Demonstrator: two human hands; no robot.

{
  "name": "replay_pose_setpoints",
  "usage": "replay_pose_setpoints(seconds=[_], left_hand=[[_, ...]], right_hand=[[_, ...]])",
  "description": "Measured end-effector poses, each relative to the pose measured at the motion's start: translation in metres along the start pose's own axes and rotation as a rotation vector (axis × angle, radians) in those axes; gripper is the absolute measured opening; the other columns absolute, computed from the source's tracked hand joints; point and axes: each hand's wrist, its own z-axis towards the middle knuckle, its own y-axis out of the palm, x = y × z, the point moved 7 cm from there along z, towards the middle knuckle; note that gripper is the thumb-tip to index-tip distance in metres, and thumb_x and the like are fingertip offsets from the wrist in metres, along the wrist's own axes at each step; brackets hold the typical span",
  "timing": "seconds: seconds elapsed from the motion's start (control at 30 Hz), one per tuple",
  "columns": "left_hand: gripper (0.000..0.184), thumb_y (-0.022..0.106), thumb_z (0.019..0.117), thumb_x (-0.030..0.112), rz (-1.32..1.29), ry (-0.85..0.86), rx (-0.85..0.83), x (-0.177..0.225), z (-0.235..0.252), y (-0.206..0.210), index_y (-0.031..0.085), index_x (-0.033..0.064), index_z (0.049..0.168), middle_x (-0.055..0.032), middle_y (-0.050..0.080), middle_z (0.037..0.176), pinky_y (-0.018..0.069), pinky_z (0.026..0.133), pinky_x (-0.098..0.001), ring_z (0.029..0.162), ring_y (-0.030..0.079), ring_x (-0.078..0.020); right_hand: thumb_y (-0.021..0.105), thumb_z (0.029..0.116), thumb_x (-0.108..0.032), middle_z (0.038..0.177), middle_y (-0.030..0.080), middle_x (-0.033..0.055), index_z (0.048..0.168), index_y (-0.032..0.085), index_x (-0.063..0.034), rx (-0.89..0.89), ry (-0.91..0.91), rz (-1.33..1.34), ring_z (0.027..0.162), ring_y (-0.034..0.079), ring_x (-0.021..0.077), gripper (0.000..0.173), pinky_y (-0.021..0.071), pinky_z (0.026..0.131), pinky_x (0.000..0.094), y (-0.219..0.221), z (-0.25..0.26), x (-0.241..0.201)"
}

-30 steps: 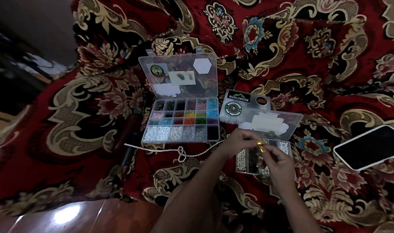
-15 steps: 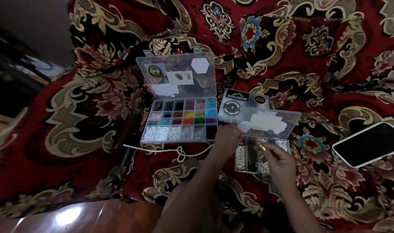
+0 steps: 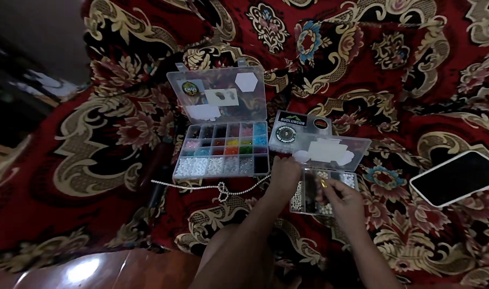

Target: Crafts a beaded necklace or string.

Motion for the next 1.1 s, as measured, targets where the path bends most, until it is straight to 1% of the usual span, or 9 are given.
replay_pose_setpoints(seconds=[0.1, 0.17, 0.23, 0.33, 0.4, 0.47, 0.6, 0.77, 1.1], left_hand=[[0.024, 0.053, 0.1022, 0.013, -0.007, 0.002, -0.002, 0.000, 0.000, 0.000, 0.073, 0.0031, 0.112, -0.0195, 0.066, 0.125, 0.0402, 0.102, -0.0568, 0.119, 0.060, -0.0365], [0.027, 0.054, 0.1035, 0.018, -0.153, 0.021, 0.014, -0.004, -0.001, -0.004, 0.072, 0.0020, 0.116, -0.0212, 0.065, 0.126, 0.0420, 0.104, -0.0568, 0.121, 0.061, -0.0369], [0.026, 0.061, 0.1007, 0.018, -0.454, 0.081, 0.105, -0.011, -0.005, -0.012, 0.071, -0.0009, 0.115, -0.0200, 0.067, 0.118, 0.0504, 0.099, -0.0486, 0.110, 0.066, -0.0312], [0.019, 0.064, 0.0981, 0.011, -1.012, 0.155, 0.149, -0.020, -0.007, -0.014, 0.067, -0.0041, 0.110, -0.0100, 0.070, 0.101, 0.0575, 0.084, -0.0306, 0.087, 0.069, -0.0124], [0.010, 0.058, 0.0988, 0.004, -1.329, 0.167, 0.069, -0.020, -0.006, -0.011, 0.063, -0.0021, 0.105, -0.0032, 0.070, 0.092, 0.0584, 0.079, -0.0283, 0.081, 0.069, -0.0092], [0.010, 0.052, 0.1000, 0.002, -1.504, 0.169, -0.047, -0.016, -0.005, -0.005, 0.061, 0.0025, 0.103, 0.0006, 0.069, 0.090, 0.0585, 0.080, -0.0285, 0.081, 0.068, -0.0091], [0.018, 0.046, 0.1041, 0.002, -1.603, 0.124, -0.204, -0.005, -0.006, 0.005, 0.063, 0.0041, 0.109, 0.0031, 0.069, 0.092, 0.0582, 0.080, -0.0270, 0.082, 0.068, -0.0074], [0.019, 0.048, 0.1055, 0.005, -1.622, 0.172, -0.295, 0.000, -0.003, 0.011, 0.066, 0.0084, 0.102, 0.0043, 0.072, 0.094, 0.0576, 0.079, -0.0247, 0.083, 0.068, -0.0052], [0.021, 0.047, 0.1058, 0.005, -1.600, 0.184, -0.337, 0.002, -0.004, 0.014, 0.066, 0.0097, 0.099, 0.0057, 0.071, 0.092, 0.0581, 0.079, -0.0249, 0.082, 0.068, -0.0049]], right_hand=[[0.060, 0.0934, -0.008, 0.071, 0.071, -0.0019, 0.096, 0.074, 0.0009, 0.010, -0.019, 0.002, 0.058, 0.067, 0.0024, 0.017, 0.0588, 0.056, 0.0181, 0.000, -0.001, 0.000], [0.060, 0.0920, -0.006, 0.069, 0.071, -0.0026, 0.094, 0.074, 0.0006, 0.014, -0.018, 0.015, 0.057, 0.066, 0.0015, 0.015, 0.0580, 0.055, 0.0174, 0.000, -0.001, -0.001], [0.061, 0.0920, -0.005, 0.069, 0.070, -0.0025, 0.093, 0.074, 0.0007, 0.020, -0.020, 0.024, 0.056, 0.066, 0.0014, 0.014, 0.0578, 0.055, 0.0171, 0.000, -0.001, -0.001], [0.062, 0.0916, -0.007, 0.068, 0.069, -0.0038, 0.090, 0.073, -0.0010, 0.034, -0.050, 0.012, 0.056, 0.064, 0.0002, 0.013, 0.0567, 0.054, 0.0163, 0.000, 0.000, -0.002], [0.062, 0.0916, -0.008, 0.068, 0.069, -0.0045, 0.090, 0.074, -0.0017, 0.037, -0.065, 0.013, 0.056, 0.064, -0.0008, 0.013, 0.0558, 0.054, 0.0153, 0.001, 0.000, -0.002], [0.062, 0.0915, -0.008, 0.067, 0.068, -0.0048, 0.090, 0.074, -0.0016, 0.037, -0.073, 0.014, 0.055, 0.063, -0.0013, 0.013, 0.0548, 0.053, 0.0145, 0.001, -0.001, -0.002], [0.062, 0.0908, -0.010, 0.067, 0.068, -0.0054, 0.089, 0.073, -0.0026, 0.045, -0.089, 0.008, 0.055, 0.063, -0.0020, 0.013, 0.0544, 0.053, 0.0140, 0.002, -0.002, -0.002], [0.063, 0.0913, -0.010, 0.068, 0.068, -0.0063, 0.087, 0.073, -0.0038, 0.044, -0.115, 0.028, 0.056, 0.063, -0.0021, 0.013, 0.0551, 0.054, 0.0143, 0.002, -0.001, -0.003], [0.063, 0.0909, -0.012, 0.068, 0.068, -0.0062, 0.087, 0.073, -0.0047, 0.036, -0.098, 0.022, 0.056, 0.063, -0.0017, 0.013, 0.0545, 0.053, 0.0146, 0.003, -0.002, -0.002]])
